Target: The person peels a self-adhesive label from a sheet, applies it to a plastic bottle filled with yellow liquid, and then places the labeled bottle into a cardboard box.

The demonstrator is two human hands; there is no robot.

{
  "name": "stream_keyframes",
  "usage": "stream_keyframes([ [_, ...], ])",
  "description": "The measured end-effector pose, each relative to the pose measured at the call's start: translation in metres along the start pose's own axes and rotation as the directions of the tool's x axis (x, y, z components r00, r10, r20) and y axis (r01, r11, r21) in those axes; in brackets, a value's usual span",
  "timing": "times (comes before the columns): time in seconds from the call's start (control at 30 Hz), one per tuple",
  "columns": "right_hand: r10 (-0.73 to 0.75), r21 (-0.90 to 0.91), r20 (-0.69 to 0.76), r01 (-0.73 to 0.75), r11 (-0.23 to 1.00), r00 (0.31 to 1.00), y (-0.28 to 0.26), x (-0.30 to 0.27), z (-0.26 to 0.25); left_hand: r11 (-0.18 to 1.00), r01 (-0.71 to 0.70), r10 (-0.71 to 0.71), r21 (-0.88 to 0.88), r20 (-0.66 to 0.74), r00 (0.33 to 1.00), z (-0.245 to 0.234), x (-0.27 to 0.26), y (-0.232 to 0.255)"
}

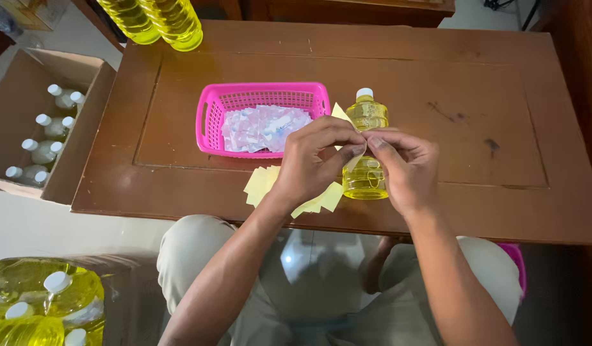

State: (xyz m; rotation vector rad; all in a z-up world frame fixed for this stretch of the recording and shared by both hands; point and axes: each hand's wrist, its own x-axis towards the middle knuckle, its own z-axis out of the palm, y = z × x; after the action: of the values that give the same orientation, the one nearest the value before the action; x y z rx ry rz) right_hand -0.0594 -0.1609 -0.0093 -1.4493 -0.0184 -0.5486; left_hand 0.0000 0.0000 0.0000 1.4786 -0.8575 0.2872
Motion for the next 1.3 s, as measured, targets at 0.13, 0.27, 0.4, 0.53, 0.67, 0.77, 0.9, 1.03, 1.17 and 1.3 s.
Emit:
stream_keyframes([
  [0.13, 0.048, 0.076, -0.004, -0.047, 0.996, 0.999, 0.013, 0.001, -0.007, 1.0, -0.007, 0.007, -0.003, -0.002, 1.0, 0.001, 0.0, -0.002],
  [0.27, 0.067, 0.133, -0.006, -0.065, 0.989, 0.998, 0.014, 0.002, -0.006, 1.0, -0.008, 0.008, 0.005, 0.002, 1.0, 0.0, 0.0, -0.001],
  [0.4, 0.097, 0.207, -0.01, -0.093, 0.974, 0.995, 0.012, 0.002, 0.0, 1.0, 0.004, -0.004, 0.007, 0.004, 1.0, -0.001, 0.001, 0.0],
  [0.53, 0.133, 0.313, 0.024, -0.133, 0.94, 0.991, 0.028, 0.004, -0.01, 1.0, -0.012, 0.012, -0.004, -0.013, 1.0, -0.001, 0.003, 0.0],
  [0.67, 0.142, 0.305, 0.023, -0.142, 0.942, 0.99, 0.032, 0.007, -0.013, 1.0, -0.006, 0.006, -0.026, -0.002, 1.0, -0.001, 0.003, -0.001],
  [0.77, 0.151, 0.313, 0.03, -0.153, 0.937, 0.988, 0.032, 0.004, -0.014, 1.0, 0.003, -0.003, -0.028, -0.002, 1.0, -0.001, 0.001, 0.001],
  [0.9, 0.176, 0.293, 0.01, -0.171, 0.941, 0.984, 0.028, 0.002, -0.013, 0.999, 0.009, -0.009, -0.036, 0.004, 1.0, 0.0, 0.0, 0.003],
  [1.03, 0.195, 0.327, 0.01, -0.187, 0.926, 0.981, 0.032, 0.003, -0.012, 1.0, 0.001, -0.001, -0.019, 0.007, 1.0, -0.001, 0.001, 0.0],
  [1.17, 0.235, 0.378, 0.026, -0.228, 0.897, 0.972, 0.029, 0.0, -0.012, 0.999, 0.018, -0.018, -0.041, 0.001, 1.0, -0.001, -0.001, 0.0],
  [1.3, 0.275, 0.41, 0.026, -0.261, 0.874, 0.961, 0.02, -0.003, -0.008, 0.997, 0.014, -0.016, -0.07, -0.021, 1.0, 0.001, -0.002, -0.001],
])
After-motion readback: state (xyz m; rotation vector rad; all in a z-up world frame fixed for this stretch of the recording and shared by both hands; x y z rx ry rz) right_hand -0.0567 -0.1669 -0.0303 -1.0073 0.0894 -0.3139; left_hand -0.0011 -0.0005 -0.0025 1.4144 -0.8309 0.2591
